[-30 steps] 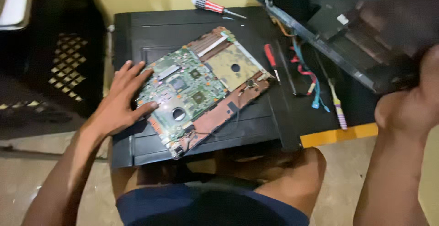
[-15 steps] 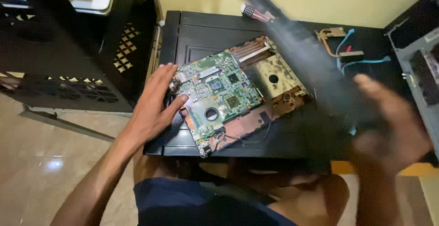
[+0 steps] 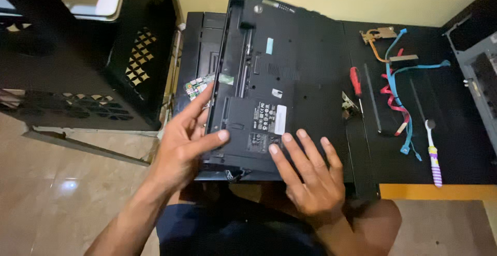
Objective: The person unscrews and removes components from a laptop motherboard using a screwdriver, then brushes a copper heatsink with a toothbrush before placing it back onto the motherboard and securing it with screws.
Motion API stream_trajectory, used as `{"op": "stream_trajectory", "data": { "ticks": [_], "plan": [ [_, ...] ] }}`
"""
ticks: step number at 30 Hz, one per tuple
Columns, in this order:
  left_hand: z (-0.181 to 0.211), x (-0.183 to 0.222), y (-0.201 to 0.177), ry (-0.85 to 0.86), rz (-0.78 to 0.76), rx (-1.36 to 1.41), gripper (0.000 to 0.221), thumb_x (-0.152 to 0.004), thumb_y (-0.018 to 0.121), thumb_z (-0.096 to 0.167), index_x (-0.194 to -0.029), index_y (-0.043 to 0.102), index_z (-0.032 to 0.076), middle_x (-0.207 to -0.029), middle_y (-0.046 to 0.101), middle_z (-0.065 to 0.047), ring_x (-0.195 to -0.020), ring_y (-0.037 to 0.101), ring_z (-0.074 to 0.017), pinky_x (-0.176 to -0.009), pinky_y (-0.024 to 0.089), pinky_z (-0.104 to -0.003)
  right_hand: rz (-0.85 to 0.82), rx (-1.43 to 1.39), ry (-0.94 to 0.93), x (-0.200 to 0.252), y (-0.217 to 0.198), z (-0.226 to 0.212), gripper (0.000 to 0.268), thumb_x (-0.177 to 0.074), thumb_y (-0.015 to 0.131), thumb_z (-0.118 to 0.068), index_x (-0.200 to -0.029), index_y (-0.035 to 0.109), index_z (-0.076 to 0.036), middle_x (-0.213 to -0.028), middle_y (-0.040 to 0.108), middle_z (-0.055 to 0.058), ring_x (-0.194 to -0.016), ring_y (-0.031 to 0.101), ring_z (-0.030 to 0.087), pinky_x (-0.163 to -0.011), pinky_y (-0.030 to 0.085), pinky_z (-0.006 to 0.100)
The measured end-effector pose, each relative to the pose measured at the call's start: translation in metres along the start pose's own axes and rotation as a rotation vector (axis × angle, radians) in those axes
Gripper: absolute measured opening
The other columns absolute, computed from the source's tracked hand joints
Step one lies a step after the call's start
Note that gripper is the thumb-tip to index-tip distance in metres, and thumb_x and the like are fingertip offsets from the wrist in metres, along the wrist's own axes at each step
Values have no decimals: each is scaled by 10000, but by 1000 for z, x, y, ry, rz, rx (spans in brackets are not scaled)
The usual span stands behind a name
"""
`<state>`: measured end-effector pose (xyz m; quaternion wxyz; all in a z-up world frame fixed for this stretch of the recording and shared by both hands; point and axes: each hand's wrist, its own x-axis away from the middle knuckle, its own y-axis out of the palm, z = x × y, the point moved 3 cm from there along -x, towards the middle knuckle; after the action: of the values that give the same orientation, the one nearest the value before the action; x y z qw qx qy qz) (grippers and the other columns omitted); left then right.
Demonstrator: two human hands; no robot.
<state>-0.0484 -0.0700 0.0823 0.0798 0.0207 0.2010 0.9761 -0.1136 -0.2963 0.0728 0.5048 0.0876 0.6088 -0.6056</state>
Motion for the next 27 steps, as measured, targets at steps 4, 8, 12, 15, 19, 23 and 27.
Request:
{"op": "stream_trajectory", "data": {
  "ticks": [4,8,12,15,19,23,27],
  "plan": [
    [4,-2,-8,87,-56,-71,886,-786,748,5,-1590,376,-15,-1655,444,-169,-1383,533,-202,-1090,499,-303,-77,-133,199,3,-8,3,386,-1048,560,-277,-1382,670,-120,-1450,643,226,-1370,631,419,-1200,394,574],
    [9,-9,-7,114,-154,21,901,-816,740,30,-1608,319,-49,-1613,469,-228,-1382,546,-230,-1160,464,-344,-86,-157,248,14,-12,3,662,-964,663,-632,-1429,616,-163,-1513,569,268,-1426,579,481,-1193,431,620],
    [16,-26,-23,163,-105,-69,821,-782,711,144,-1536,456,-59,-1564,548,-213,-1391,582,-262,-1177,468,-365,-51,-612,883,24,-21,14,884,-855,632,-499,-1602,312,-150,-1755,157,187,-1630,291,475,-1206,393,671],
    [20,-33,-26,77,-155,-8,822,-777,703,128,-1541,467,-62,-1506,595,-215,-1332,623,-269,-1145,484,-352,45,-1024,1303,50,-11,21,839,-943,590,-211,-1677,199,-104,-1549,354,108,-1200,415,242,-873,377,403],
    [31,-45,-15,-18,-302,-86,808,-797,689,136,-1549,459,-51,-1494,611,-217,-1327,636,-279,-1115,512,-356,372,-1325,1358,72,7,11,718,-944,609,-18,-1604,334,50,-1233,657,205,-973,601,131,-831,507,226],
    [28,-49,-16,-22,-363,-81,792,-811,688,121,-1554,461,-34,-1508,602,-220,-1304,645,-285,-1078,535,-355,322,-1194,1443,82,10,14,760,-930,624,-80,-1613,306,20,-1294,619,232,-973,592,174,-659,473,212],
    [25,-38,-12,31,-439,-85,716,-881,684,232,-1513,456,-18,-1154,523,-92,-1014,530,-174,-890,453,-298,200,-912,1515,96,15,65,801,-939,680,-157,-1666,372,-28,-921,464,-41,-651,429,31,-536,352,161]
  ]
}}
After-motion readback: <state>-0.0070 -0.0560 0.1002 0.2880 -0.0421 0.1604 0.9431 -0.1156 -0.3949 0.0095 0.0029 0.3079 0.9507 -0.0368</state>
